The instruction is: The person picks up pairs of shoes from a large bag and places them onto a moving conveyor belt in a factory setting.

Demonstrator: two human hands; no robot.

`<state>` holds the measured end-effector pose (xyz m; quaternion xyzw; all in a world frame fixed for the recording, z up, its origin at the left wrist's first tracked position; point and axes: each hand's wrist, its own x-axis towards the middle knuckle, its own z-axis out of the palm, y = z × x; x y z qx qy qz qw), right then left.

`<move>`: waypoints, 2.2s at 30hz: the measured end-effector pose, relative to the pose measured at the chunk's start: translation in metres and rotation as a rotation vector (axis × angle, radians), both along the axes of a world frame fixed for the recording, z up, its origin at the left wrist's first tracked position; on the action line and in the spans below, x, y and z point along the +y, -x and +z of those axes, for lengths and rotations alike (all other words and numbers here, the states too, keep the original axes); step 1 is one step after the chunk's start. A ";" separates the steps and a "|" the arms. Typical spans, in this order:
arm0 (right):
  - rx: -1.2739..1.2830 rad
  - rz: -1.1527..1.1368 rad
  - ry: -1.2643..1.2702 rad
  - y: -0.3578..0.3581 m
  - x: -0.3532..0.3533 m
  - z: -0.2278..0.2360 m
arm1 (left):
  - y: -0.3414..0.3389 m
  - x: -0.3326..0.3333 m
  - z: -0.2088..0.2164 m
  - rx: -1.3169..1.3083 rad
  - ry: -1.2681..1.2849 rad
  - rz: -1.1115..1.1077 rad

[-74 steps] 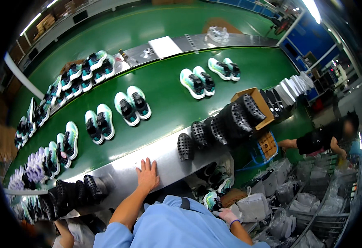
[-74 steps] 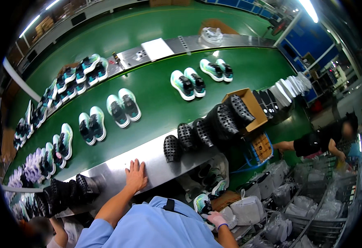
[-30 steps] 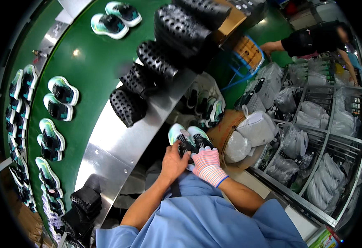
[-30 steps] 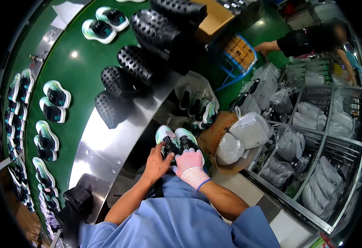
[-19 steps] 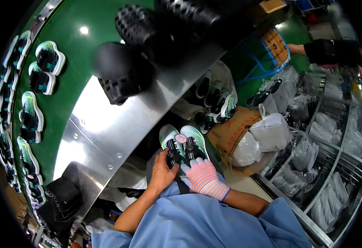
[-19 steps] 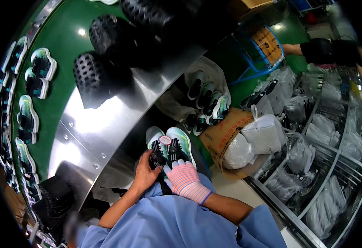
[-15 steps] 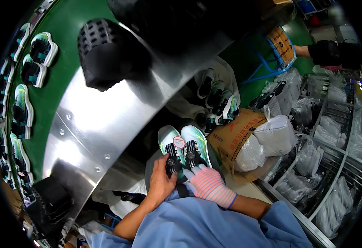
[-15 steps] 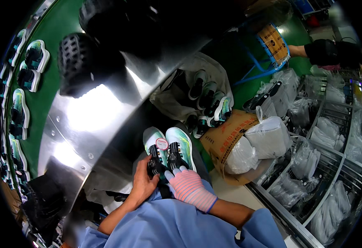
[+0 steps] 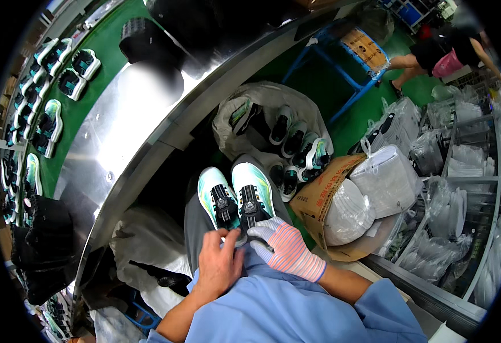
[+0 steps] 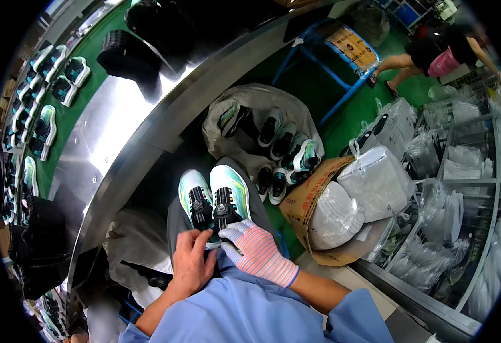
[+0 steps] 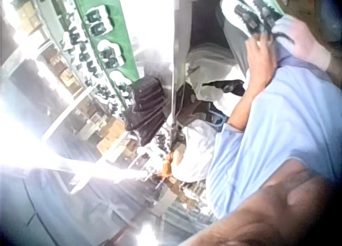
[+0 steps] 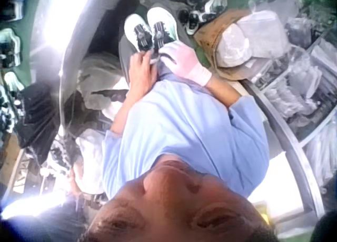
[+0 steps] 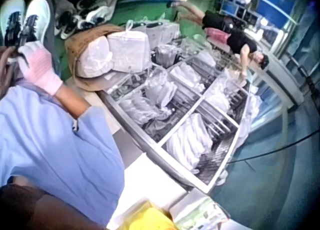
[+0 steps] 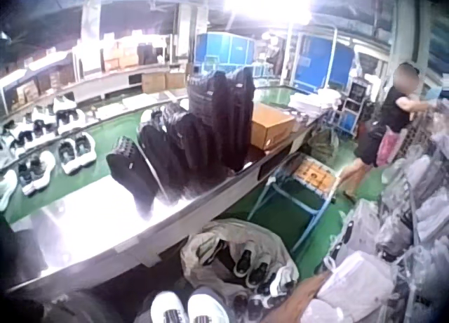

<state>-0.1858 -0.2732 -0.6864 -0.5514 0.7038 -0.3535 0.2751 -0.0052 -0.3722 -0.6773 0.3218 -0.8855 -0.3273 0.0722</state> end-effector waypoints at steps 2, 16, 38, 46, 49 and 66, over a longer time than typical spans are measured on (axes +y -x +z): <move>0.015 -0.005 0.051 -0.003 0.004 -0.005 | 0.007 -0.008 -0.003 0.003 0.122 -0.014; 0.171 0.116 0.016 0.000 0.017 -0.021 | 0.007 -0.008 -0.007 -0.018 -0.190 -0.167; -0.081 -0.148 -0.072 -0.001 0.023 -0.015 | 0.028 -0.047 0.042 -0.137 -0.014 -0.292; -0.307 0.011 0.104 0.010 0.014 0.038 | -0.067 -0.098 0.215 -0.084 0.262 -0.007; -0.256 -0.021 -0.001 0.008 0.021 0.015 | -0.114 -0.124 0.231 -0.154 0.367 0.167; -0.397 -0.628 -0.112 0.069 0.026 -0.037 | -0.082 -0.206 0.140 -0.178 0.835 0.547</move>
